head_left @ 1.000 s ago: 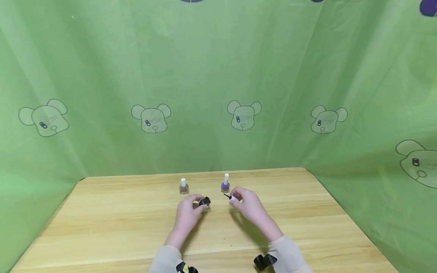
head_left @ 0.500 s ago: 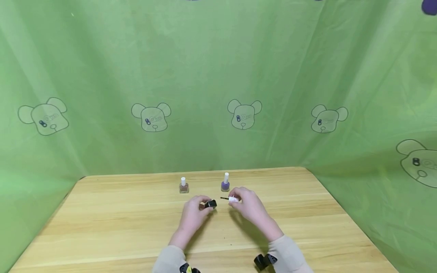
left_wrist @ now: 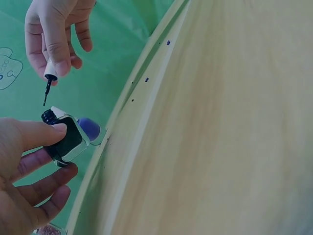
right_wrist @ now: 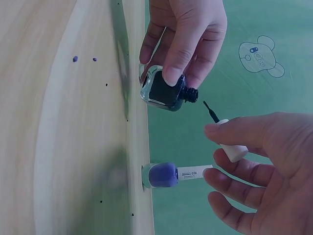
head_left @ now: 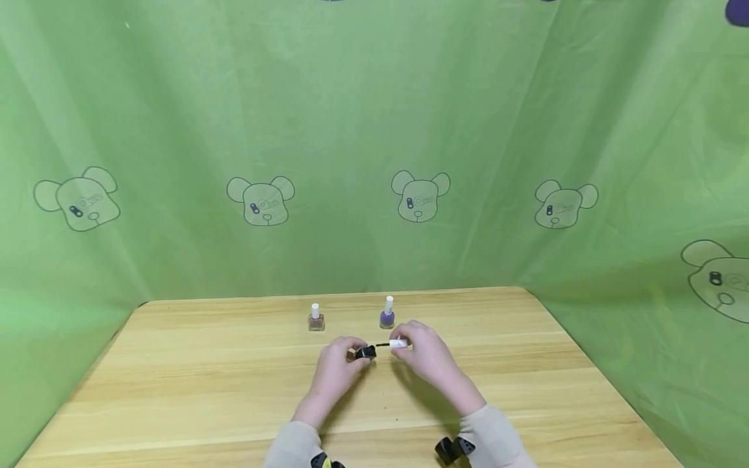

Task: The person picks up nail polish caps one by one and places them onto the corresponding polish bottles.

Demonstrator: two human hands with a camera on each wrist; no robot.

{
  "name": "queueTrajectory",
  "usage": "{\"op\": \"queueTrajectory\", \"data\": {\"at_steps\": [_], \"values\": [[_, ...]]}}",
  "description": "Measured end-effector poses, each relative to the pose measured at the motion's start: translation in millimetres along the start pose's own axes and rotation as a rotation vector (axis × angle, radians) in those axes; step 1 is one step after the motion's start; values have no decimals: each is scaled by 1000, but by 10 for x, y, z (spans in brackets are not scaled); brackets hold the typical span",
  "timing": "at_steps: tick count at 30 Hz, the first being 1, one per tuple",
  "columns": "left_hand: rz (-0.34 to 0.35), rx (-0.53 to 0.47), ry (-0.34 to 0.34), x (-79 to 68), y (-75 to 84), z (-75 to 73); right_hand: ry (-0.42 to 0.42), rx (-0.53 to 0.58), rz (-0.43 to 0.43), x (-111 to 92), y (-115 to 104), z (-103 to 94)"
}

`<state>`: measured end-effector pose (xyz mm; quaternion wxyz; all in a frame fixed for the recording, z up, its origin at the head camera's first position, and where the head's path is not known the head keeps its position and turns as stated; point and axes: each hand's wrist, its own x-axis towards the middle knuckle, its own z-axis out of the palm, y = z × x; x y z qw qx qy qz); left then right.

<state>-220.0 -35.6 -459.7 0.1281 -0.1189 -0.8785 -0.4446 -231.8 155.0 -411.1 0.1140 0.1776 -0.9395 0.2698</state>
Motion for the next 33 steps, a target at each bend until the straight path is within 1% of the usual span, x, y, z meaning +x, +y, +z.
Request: {"op": "queueTrajectory", "data": {"at_steps": [7,16,19,27,33], "values": [[8,-2,-4,-9,10,14,6,-17,-33,-5,-22,2],[18,15,2,-13,27,19,8,-22,-37,-10,-19,5],[22,16,-2,-13,30,22,11,-31,-52,-12,-18,10],[45,18,-10,-20,49,40,-13,-23,-24,-8,-27,27],[48,20,-6,-33,89,42,-14,-27,-32,-16,-55,31]]}}
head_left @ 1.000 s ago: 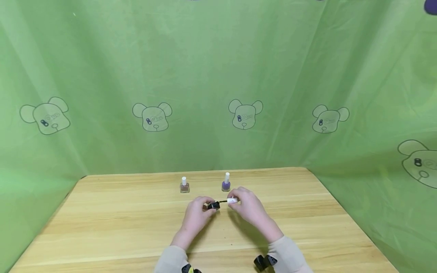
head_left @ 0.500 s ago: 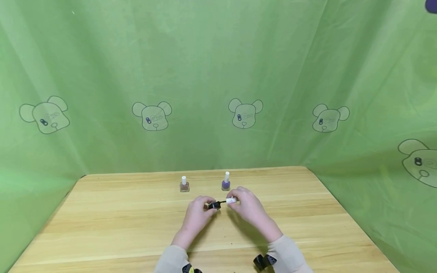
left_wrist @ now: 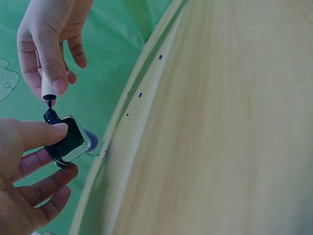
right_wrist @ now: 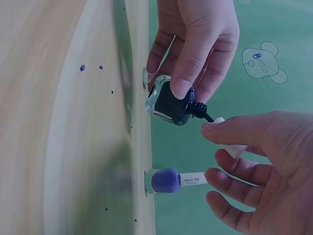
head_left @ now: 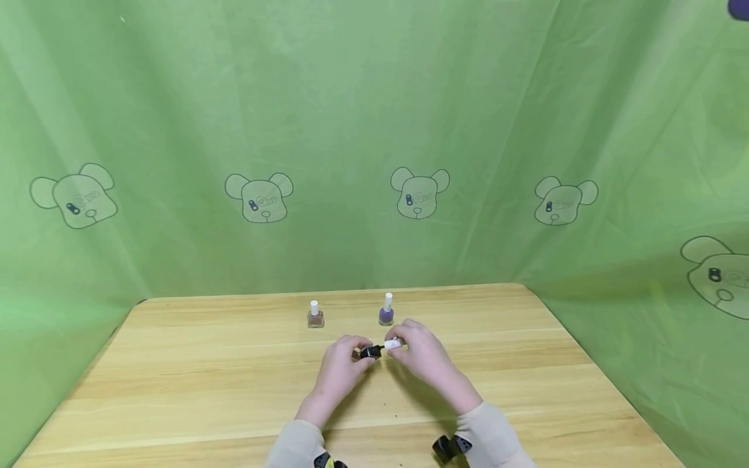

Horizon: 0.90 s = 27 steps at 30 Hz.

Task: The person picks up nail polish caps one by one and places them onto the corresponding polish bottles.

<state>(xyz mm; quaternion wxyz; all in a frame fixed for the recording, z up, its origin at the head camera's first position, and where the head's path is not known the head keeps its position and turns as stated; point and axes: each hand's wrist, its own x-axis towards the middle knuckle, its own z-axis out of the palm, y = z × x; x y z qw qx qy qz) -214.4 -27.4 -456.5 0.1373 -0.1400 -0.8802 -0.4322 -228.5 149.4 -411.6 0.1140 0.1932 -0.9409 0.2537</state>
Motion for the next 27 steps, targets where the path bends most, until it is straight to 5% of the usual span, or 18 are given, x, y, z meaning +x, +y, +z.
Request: {"op": "queueTrajectory", "data": {"at_steps": [27], "values": [[55,69,15,-11,81,72,-20,-76,-66,-31,-50,57]]}}
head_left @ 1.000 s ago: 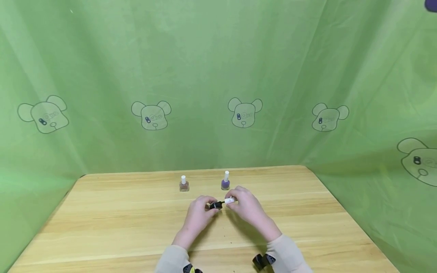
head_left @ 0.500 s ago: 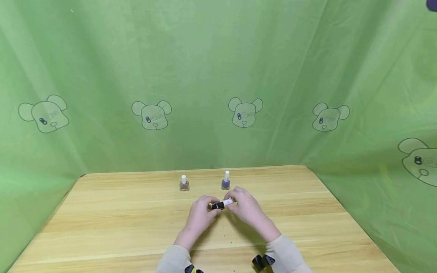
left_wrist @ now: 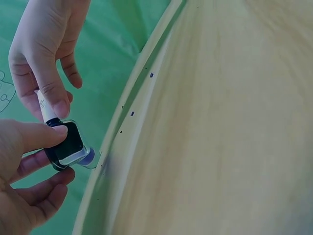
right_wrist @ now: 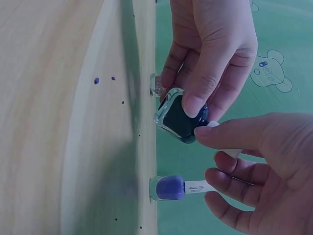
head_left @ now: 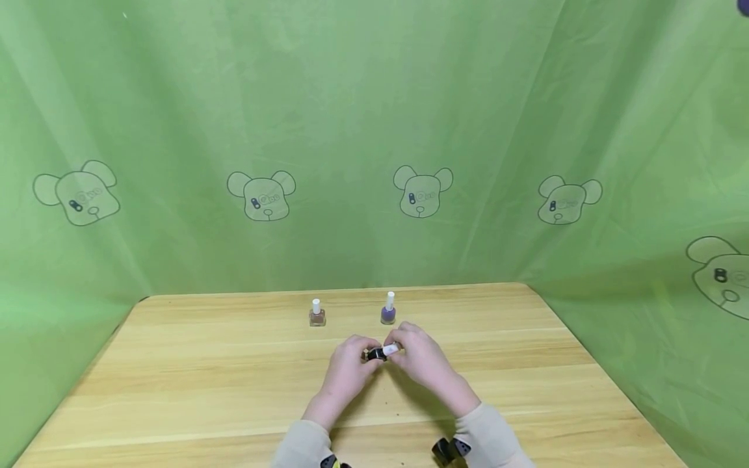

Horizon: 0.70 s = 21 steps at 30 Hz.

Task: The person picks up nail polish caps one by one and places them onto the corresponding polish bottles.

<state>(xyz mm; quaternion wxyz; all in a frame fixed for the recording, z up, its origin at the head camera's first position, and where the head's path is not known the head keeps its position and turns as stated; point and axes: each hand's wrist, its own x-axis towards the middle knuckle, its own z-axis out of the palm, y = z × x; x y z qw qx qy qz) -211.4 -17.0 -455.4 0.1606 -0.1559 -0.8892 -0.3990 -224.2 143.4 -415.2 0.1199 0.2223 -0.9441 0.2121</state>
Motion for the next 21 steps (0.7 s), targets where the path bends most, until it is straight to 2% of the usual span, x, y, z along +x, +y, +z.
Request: {"op": "queueTrajectory", "data": {"at_steps": [7,11,14,21], "values": [[14,8,-4,-8,21,22,-37,-14,5,-3,11,-16],[-17,-45,-18,-9,3,30,-65,18,26,13,23,-27],[-59,-135,-43,-4,-21,33,-74,99,54,27,57,-40],[-166,-370,-107,22,-99,56,-110,391,79,47,200,-71]]}}
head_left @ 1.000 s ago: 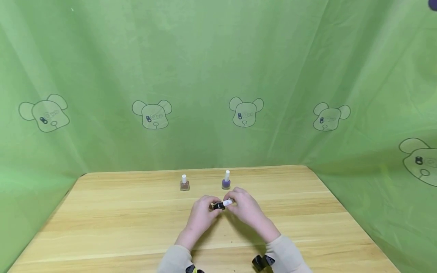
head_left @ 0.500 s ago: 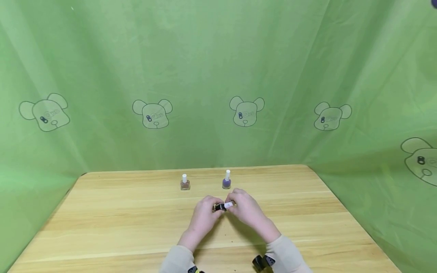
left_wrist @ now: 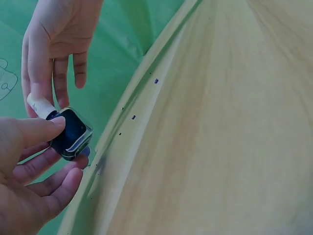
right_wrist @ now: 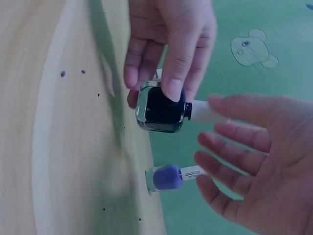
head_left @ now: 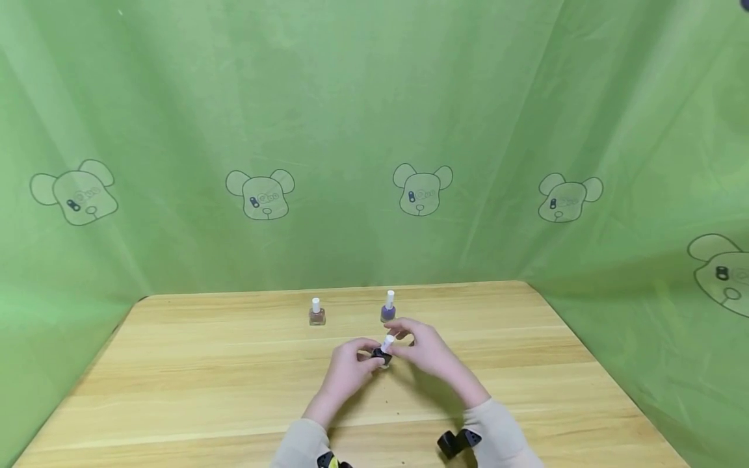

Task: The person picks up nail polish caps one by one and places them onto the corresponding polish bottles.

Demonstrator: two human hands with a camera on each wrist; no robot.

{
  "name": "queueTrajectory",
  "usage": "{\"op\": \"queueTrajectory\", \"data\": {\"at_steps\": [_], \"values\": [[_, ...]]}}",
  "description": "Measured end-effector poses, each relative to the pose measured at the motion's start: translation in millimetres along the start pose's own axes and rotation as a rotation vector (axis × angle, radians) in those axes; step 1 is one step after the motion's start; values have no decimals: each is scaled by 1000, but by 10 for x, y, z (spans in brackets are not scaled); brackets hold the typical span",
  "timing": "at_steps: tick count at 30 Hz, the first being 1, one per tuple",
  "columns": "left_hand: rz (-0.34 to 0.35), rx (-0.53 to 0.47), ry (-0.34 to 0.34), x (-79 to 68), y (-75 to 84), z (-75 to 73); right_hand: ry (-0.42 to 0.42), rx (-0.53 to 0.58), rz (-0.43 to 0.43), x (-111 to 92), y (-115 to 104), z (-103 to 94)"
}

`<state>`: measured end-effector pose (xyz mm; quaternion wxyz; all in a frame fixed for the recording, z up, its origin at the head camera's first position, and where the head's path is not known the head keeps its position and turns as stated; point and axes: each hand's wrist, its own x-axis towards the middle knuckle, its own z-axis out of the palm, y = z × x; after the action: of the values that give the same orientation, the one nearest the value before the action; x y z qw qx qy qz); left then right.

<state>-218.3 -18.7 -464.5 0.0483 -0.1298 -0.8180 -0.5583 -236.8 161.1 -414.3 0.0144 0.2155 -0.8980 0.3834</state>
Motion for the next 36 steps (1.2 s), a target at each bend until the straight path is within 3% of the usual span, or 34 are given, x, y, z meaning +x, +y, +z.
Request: {"op": "queueTrajectory", "data": {"at_steps": [6,13,24,32,36], "values": [[-26,-51,10,10,-37,-18,-60,99,-46,30,70,-1],[-31,-86,38,0,-103,-10,-42,101,-68,43,95,59],[-24,-92,70,-11,-138,26,110,34,-12,32,61,170],[-32,-109,71,-14,-128,37,254,118,88,25,44,270],[-47,-124,69,-7,-130,46,272,155,112,34,61,283]]}}
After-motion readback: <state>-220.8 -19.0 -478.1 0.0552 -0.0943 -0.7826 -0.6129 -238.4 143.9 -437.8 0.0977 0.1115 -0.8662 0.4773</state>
